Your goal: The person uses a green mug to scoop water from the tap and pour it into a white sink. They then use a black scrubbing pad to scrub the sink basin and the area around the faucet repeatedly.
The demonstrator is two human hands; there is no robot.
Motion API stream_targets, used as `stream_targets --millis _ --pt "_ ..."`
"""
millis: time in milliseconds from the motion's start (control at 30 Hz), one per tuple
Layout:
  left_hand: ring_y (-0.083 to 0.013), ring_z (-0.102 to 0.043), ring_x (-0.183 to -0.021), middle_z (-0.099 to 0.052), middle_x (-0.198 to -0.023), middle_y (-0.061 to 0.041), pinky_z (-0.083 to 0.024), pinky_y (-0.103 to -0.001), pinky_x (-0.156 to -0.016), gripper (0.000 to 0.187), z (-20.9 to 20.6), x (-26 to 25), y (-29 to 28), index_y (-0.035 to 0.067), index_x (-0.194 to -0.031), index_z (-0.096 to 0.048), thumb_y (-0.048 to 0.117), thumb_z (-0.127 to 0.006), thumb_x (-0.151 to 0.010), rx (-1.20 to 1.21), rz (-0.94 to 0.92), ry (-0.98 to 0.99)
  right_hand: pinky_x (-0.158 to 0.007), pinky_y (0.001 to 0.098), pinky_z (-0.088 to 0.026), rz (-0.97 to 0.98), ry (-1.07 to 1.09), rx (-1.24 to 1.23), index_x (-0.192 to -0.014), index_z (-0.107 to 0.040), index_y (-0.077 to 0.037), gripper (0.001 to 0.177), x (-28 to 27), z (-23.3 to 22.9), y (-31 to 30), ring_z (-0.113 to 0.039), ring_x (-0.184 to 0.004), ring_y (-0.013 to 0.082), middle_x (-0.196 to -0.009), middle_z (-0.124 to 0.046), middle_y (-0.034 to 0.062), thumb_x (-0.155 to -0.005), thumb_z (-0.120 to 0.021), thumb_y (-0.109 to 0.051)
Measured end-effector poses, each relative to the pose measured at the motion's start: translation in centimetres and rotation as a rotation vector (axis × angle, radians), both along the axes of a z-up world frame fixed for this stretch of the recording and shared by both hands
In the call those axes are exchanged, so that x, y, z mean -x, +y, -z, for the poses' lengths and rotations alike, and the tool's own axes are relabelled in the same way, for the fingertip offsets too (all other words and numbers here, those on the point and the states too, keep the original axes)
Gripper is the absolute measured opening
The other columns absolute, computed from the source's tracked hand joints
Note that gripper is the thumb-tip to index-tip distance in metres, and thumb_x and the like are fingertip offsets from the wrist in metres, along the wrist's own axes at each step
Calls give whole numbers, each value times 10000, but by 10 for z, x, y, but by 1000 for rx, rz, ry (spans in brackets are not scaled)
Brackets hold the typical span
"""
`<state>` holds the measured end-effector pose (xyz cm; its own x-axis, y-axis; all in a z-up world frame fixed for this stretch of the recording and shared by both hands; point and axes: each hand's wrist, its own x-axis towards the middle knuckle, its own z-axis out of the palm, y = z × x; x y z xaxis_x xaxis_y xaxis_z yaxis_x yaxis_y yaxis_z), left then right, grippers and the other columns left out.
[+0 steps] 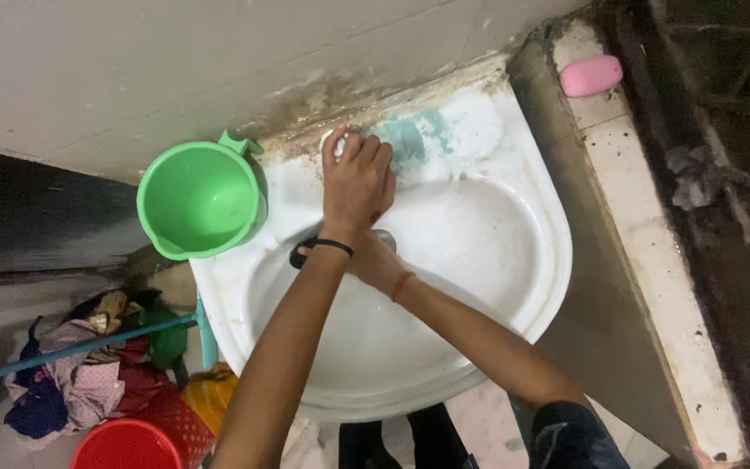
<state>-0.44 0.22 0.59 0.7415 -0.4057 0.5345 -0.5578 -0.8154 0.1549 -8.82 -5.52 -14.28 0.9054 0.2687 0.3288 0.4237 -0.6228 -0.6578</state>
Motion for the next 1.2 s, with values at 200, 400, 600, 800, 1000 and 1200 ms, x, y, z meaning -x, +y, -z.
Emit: stream_targets --millis 200,400,600,800,1000,1200 --pt "-235 -564 -1067 -602 -953 -47 -298 -491 -1213 139 -2 2 1 104 -935 -641 129 -698 -811 -17 -6 45 -908 426 -487 -128 352 634 -1446 -524 -369 523 -16 -34 -138 -613 -1074 302 -1125 -679 123 -952 -692 -416" --pt "-223 -563 -1078 -608 -988 -42 -292 -485 -1213 132 5 -2 1 108 -971 -655 126 -694 -846 14 4 63 -891 384 -442 -153 -256 790 -1490 -518 -430 624 -9 13 -103 -580 -1104 261 -1207 -629 49 -943 -680 -175" --pt "-227 -558 -1076 -606 -974 -40 -296 -484 -1209 131 6 0 0 113 -945 -648 151 -690 -826 -25 -5 14 -920 455 -519 -263 130 -13 -1232 -558 -155 398 -19 10 -43 -657 -1080 317 -1163 -668 138 -918 -745 -313" --pt "-232 -551 -1071 -598 -970 -35 -291 -485 -1207 118 3 2 2 117 -950 -645 142 -697 -846 -2 -2 52 -847 352 -502 -153 -587 1148 -1491 -349 -576 734 -14 -40 -175 -645 -999 194 -1134 -652 70 -944 -575 -142" --pt "-231 -548 -1072 -591 -981 -34 -289 -485 -1196 141 6 0 0 124 -977 -647 147 -701 -849 -53 -9 34 -1090 374 -407 -181 -434 1433 -1536 -469 -261 471 2 36 -59 -495 -1325 226 -1438 -533 48 -1065 -447 -253" --pt "-229 -553 -1048 -593 -957 -39 -295 -502 -1203 119 0 2 -1 114 -929 -640 132 -691 -823 -33 -9 41 -910 385 -472 -238 -313 1344 -1642 -55 -639 1009 -11 -29 -139 -531 -1059 211 -1332 -540 107 -1018 -492 23"
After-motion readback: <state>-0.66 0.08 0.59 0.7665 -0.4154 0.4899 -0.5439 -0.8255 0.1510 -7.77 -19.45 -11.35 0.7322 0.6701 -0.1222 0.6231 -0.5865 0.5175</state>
